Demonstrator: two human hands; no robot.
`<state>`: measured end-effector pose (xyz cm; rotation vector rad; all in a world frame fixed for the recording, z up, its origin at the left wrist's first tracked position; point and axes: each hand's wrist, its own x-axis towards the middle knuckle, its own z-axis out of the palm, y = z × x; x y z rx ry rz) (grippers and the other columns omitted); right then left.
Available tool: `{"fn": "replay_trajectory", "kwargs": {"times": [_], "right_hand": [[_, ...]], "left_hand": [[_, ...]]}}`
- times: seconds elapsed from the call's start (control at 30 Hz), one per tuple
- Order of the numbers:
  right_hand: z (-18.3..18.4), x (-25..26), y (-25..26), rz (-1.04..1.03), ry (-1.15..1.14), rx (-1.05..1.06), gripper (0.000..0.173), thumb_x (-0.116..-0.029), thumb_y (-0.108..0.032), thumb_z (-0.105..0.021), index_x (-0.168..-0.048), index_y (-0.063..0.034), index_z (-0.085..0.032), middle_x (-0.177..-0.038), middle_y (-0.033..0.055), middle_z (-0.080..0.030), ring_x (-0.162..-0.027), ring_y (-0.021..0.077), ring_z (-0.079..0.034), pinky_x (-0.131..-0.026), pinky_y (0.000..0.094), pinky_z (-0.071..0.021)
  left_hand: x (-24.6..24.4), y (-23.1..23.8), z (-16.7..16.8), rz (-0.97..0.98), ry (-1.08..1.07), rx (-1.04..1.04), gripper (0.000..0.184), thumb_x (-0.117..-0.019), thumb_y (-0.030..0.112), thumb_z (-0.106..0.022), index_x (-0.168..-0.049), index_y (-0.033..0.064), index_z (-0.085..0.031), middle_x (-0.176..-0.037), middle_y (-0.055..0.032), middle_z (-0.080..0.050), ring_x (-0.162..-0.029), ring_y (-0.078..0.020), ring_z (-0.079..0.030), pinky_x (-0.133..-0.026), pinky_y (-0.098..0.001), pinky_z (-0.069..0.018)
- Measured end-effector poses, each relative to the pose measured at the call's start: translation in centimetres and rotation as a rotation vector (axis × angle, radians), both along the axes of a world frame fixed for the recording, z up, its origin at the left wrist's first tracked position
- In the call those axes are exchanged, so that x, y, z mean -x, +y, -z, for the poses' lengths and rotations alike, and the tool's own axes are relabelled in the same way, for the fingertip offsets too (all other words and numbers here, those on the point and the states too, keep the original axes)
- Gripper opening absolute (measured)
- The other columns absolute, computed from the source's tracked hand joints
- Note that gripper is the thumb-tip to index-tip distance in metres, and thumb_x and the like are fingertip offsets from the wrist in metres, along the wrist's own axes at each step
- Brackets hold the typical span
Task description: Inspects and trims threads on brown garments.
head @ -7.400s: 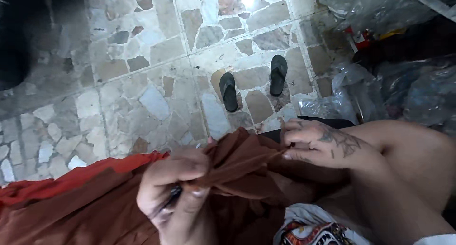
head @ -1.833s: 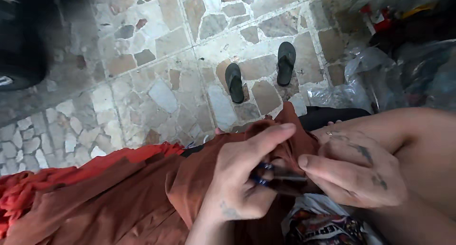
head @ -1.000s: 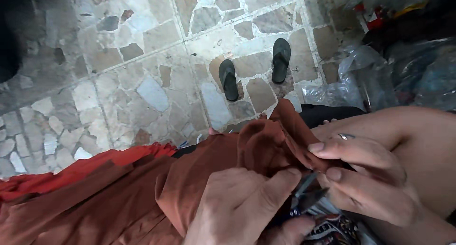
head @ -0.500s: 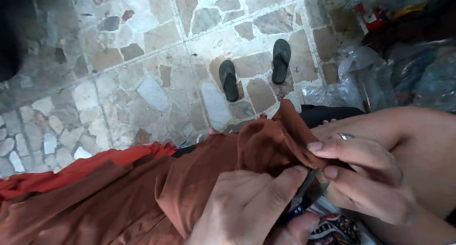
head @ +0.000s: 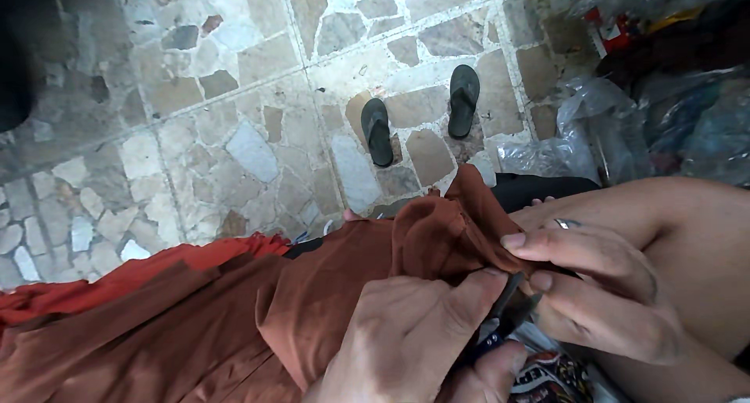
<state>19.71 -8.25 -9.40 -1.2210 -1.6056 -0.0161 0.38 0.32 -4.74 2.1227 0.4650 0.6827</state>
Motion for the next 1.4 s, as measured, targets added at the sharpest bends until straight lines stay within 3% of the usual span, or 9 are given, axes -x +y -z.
{"fn": "replay_trajectory", "kwargs": {"times": [0.17,0.2,0.3,0.57,0.83,1.0,1.1,1.2,1.4], "right_hand": [[-0.1,-0.2,0.2,-0.116,0.206,0.055,0.008,-0.0997,-0.005,-0.057,-0.092,-0.005,-0.055,-0.104,0.0096,-0.068,-0.092,0.0102,-0.067,-0.081,0.0201,-0.0556],[-0.2,-0.3,0.2,-0.169,0.32,0.103,0.005,-0.1013,-0.009,-0.057,-0.098,-0.0053,-0.056,-0.105,0.0072,-0.069,-0.096,0.0081,-0.068,-0.083,0.0198,-0.0571],[-0.1,-0.7,0.6,-0.259,0.552,0.207,0.019,-0.1006,-0.02,-0.064,-0.116,-0.0088,-0.062,-0.104,-0.0006,-0.071,-0.095,0.003,-0.069,-0.083,0.0196,-0.0593],[-0.4,-1.5,0.8,-0.307,0.437,0.247,0.013,-0.0992,-0.015,-0.064,-0.105,-0.0038,-0.069,-0.093,0.0017,-0.07,-0.089,-0.0007,-0.065,-0.081,0.0129,-0.054],[-0.7,-2.2,0.8,-0.267,0.321,0.336,0.012,-0.0944,-0.011,-0.066,-0.1,-0.0042,-0.073,-0.091,0.0023,-0.069,-0.086,-0.0013,-0.063,-0.076,0.0105,-0.0522],[-0.3,-2.4,0.9,-0.411,0.443,0.394,0.013,-0.0972,-0.016,-0.068,-0.1,-0.0036,-0.073,-0.091,0.0018,-0.069,-0.088,-0.0022,-0.063,-0.078,0.0107,-0.0527],[0.0,-2.9,1.2,-0.492,0.503,0.455,0.015,-0.0958,-0.016,-0.07,-0.098,-0.0025,-0.074,-0.091,0.0004,-0.069,-0.089,-0.0026,-0.063,-0.08,0.0112,-0.0532],[-0.3,-3.1,1.1,-0.426,0.405,0.48,0.013,-0.0936,-0.013,-0.069,-0.096,-0.0035,-0.076,-0.088,0.0002,-0.069,-0.085,-0.0028,-0.062,-0.076,0.0098,-0.0516],[-0.6,-2.6,0.9,-0.275,0.204,0.445,0.013,-0.0931,-0.011,-0.066,-0.094,-0.0046,-0.077,-0.083,0.0031,-0.068,-0.078,-0.0009,-0.06,-0.07,0.01,-0.0484]], "left_hand": [[-0.4,-0.4,0.3,-0.054,-0.04,-0.059,0.036,-0.0962,0.035,-0.071,-0.114,0.0041,-0.069,-0.083,-0.0031,-0.069,-0.074,-0.0057,-0.063,-0.069,-0.018,-0.0516],[-0.4,-0.4,0.4,-0.063,-0.053,-0.07,0.036,-0.0952,0.035,-0.073,-0.113,0.0046,-0.069,-0.083,-0.003,-0.068,-0.074,-0.0063,-0.063,-0.07,-0.0189,-0.0519],[-0.7,-0.3,0.6,-0.069,-0.083,-0.107,0.034,-0.0941,0.034,-0.074,-0.112,0.0047,-0.068,-0.079,-0.0026,-0.064,-0.07,-0.0078,-0.06,-0.068,-0.0202,-0.0491],[-0.7,-0.1,0.9,-0.073,-0.057,-0.141,0.031,-0.0947,0.033,-0.074,-0.105,0.0044,-0.068,-0.079,-0.0027,-0.066,-0.072,-0.0067,-0.062,-0.068,-0.0191,-0.0504],[-0.5,0.1,1.2,-0.067,0.035,-0.282,0.03,-0.0962,0.032,-0.07,-0.107,0.0049,-0.069,-0.072,-0.003,-0.06,-0.064,-0.0113,-0.054,-0.062,-0.0244,-0.0427],[-0.2,0.3,1.0,0.005,-0.017,-0.019,0.031,-0.0975,0.033,-0.068,-0.105,0.0031,-0.068,-0.082,-0.0027,-0.068,-0.074,-0.0023,-0.062,-0.067,-0.0147,-0.0497],[-0.3,0.2,1.2,-0.034,0.023,-0.151,0.028,-0.0954,0.033,-0.07,-0.103,0.006,-0.068,-0.075,-0.0019,-0.063,-0.067,-0.0069,-0.058,-0.063,-0.0199,-0.0455],[-0.4,0.1,1.3,-0.042,0.08,-0.309,0.028,-0.0964,0.033,-0.068,-0.104,0.0066,-0.068,-0.07,-0.0025,-0.057,-0.062,-0.0121,-0.052,-0.06,-0.0253,-0.0408],[-0.4,0.3,1.3,-0.021,0.134,-0.401,0.029,-0.0983,0.032,-0.065,-0.103,0.0044,-0.07,-0.066,-0.0032,-0.057,-0.058,-0.0149,-0.05,-0.057,-0.0285,-0.0391]]}}
